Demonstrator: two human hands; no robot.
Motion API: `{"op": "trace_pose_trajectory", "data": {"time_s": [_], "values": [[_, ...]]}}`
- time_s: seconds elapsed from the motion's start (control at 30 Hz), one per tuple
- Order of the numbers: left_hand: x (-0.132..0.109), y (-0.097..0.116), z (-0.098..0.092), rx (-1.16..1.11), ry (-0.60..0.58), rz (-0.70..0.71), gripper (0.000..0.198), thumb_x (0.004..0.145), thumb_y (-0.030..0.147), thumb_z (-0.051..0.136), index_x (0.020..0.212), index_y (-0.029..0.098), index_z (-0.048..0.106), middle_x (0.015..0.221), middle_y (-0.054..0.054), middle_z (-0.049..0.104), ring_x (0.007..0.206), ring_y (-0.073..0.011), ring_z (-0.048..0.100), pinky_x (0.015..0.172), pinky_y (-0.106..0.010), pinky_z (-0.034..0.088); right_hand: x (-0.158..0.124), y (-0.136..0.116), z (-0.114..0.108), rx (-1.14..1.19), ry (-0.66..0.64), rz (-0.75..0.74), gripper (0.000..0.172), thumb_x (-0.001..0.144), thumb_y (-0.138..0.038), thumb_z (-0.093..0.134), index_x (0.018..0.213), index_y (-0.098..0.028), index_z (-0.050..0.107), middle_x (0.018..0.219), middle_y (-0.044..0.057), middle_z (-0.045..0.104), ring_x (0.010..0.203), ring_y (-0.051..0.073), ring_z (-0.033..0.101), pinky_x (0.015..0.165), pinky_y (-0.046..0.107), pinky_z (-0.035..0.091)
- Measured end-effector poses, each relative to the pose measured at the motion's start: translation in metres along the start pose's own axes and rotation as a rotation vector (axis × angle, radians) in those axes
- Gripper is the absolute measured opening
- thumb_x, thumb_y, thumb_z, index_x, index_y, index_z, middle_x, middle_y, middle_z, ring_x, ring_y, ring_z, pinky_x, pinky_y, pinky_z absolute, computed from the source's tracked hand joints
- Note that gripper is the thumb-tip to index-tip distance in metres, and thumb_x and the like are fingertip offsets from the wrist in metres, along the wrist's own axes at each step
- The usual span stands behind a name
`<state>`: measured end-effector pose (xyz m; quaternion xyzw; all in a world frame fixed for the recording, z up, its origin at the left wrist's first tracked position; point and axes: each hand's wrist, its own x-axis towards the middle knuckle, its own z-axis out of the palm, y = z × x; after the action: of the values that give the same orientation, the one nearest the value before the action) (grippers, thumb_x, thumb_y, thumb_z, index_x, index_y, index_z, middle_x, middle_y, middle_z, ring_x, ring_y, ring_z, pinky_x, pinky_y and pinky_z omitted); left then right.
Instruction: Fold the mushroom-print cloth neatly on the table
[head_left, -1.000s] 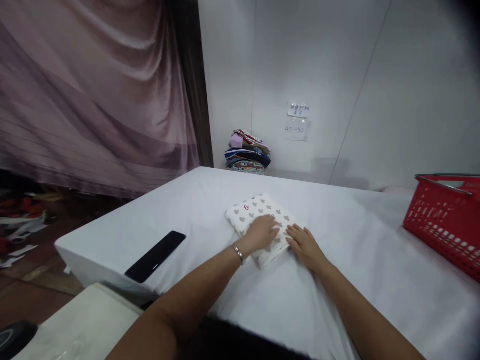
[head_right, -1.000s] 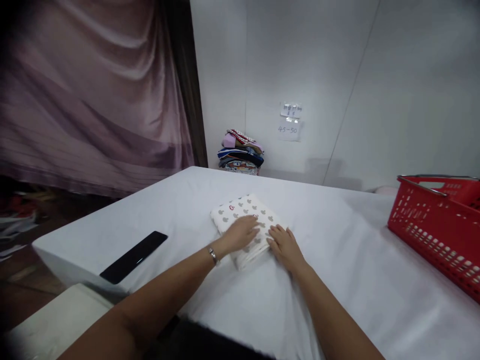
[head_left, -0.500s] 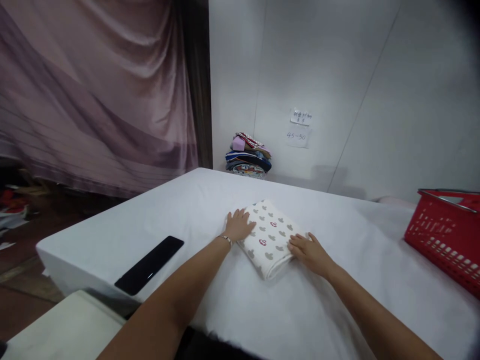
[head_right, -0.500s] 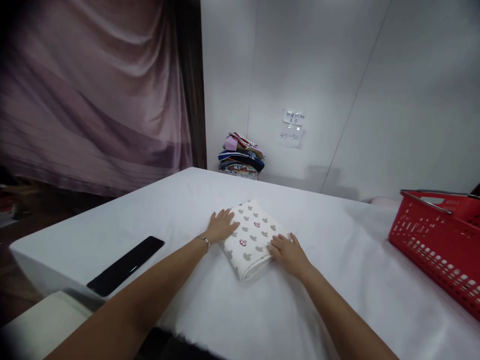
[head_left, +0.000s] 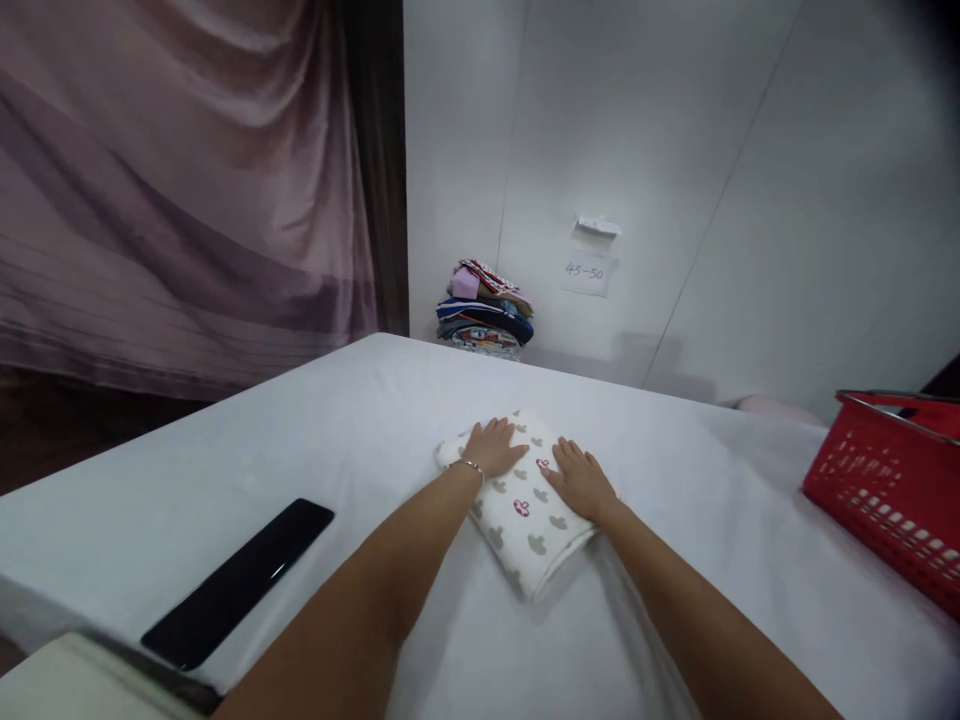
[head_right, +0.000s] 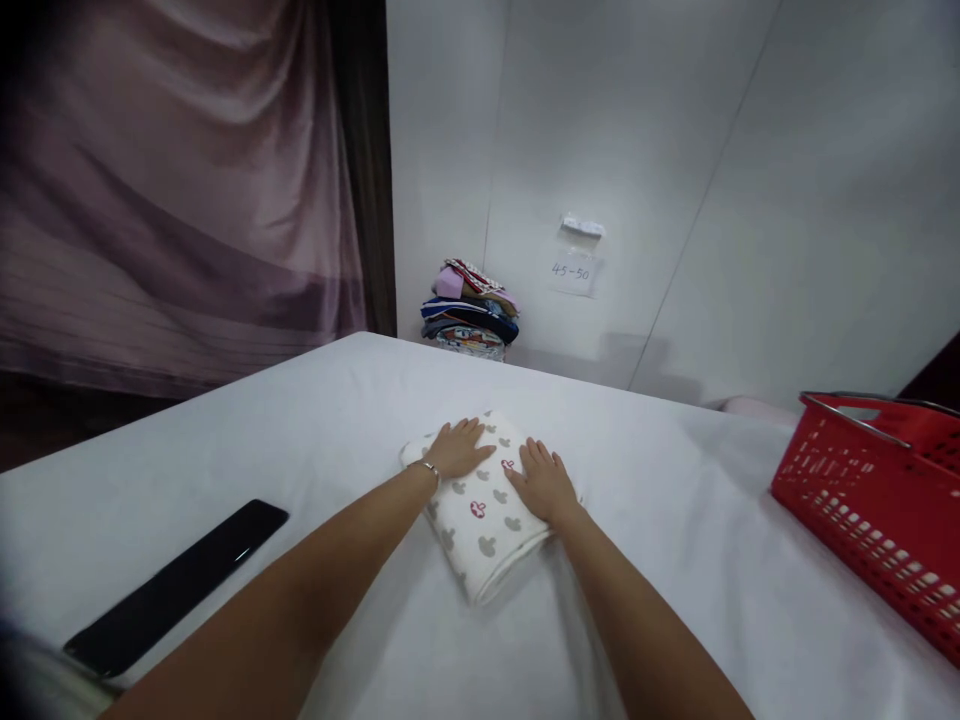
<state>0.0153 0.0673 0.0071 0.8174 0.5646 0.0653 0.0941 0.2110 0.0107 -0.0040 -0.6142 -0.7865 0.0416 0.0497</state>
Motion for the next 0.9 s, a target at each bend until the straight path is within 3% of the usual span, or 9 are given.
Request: {"op": "trace_pose_trajectory", "data": {"time_s": [0.2, 0.37, 0.53, 0.77, 0.9], "values": [[0.015, 0.001, -0.001, -0.021, 0.009, 0.016, 0.063, 0.085, 0.06, 0.025, 0.136, 0.024, 0.031, 0.148, -0.007, 0.024, 0.136, -0.0264, 0.016, 0.107, -0.053, 0.011, -0.002, -0.001, 0.002, -0.004, 0.017, -0.008, 0.065, 0.09, -0.053, 0.021, 0.141, -0.014, 0.027, 0.15, 0.01, 0.016, 0.137, 0.024, 0.015, 0.107, 0.042, 0.015], [0.04, 0.013, 0.004, -0.026, 0.059, 0.173, 0.057, 0.086, 0.056, 0.027, 0.135, 0.026, 0.032, 0.147, -0.003, 0.027, 0.136, -0.024, 0.016, 0.108, -0.05, 0.01, -0.002, -0.001, 0.002, -0.007, 0.04, -0.006, 0.062, 0.09, -0.051, 0.023, 0.141, -0.016, 0.029, 0.149, 0.009, 0.018, 0.136, 0.024, 0.019, 0.106, 0.04, 0.019], [0.048, 0.014, 0.015, -0.045, 0.034, 0.149, 0.059, 0.086, 0.057, 0.025, 0.137, 0.027, 0.03, 0.149, -0.001, 0.023, 0.137, -0.0228, 0.014, 0.108, -0.049, 0.01, -0.003, -0.002, 0.002, -0.016, 0.063, -0.001, 0.061, 0.09, -0.05, 0.024, 0.14, -0.016, 0.03, 0.149, 0.01, 0.02, 0.135, 0.024, 0.02, 0.104, 0.04, 0.023], [0.036, 0.015, -0.006, -0.083, -0.059, 0.121, 0.057, 0.084, 0.055, 0.033, 0.133, 0.026, 0.035, 0.148, -0.004, 0.023, 0.137, -0.0216, 0.015, 0.109, -0.047, 0.011, -0.003, -0.004, -0.004, 0.005, 0.0, 0.029, 0.062, 0.09, -0.051, 0.023, 0.141, -0.016, 0.026, 0.15, 0.009, 0.017, 0.135, 0.024, 0.019, 0.103, 0.043, 0.024], [-0.001, -0.006, -0.016, -0.103, 0.043, -0.016, 0.056, 0.082, 0.052, 0.041, 0.131, 0.025, 0.039, 0.148, -0.005, 0.025, 0.136, -0.0233, 0.017, 0.108, -0.046, 0.012, -0.003, -0.005, -0.005, 0.025, -0.016, 0.035, 0.061, 0.09, -0.051, 0.025, 0.141, -0.018, 0.025, 0.15, 0.008, 0.015, 0.136, 0.023, 0.017, 0.103, 0.044, 0.024]]}}
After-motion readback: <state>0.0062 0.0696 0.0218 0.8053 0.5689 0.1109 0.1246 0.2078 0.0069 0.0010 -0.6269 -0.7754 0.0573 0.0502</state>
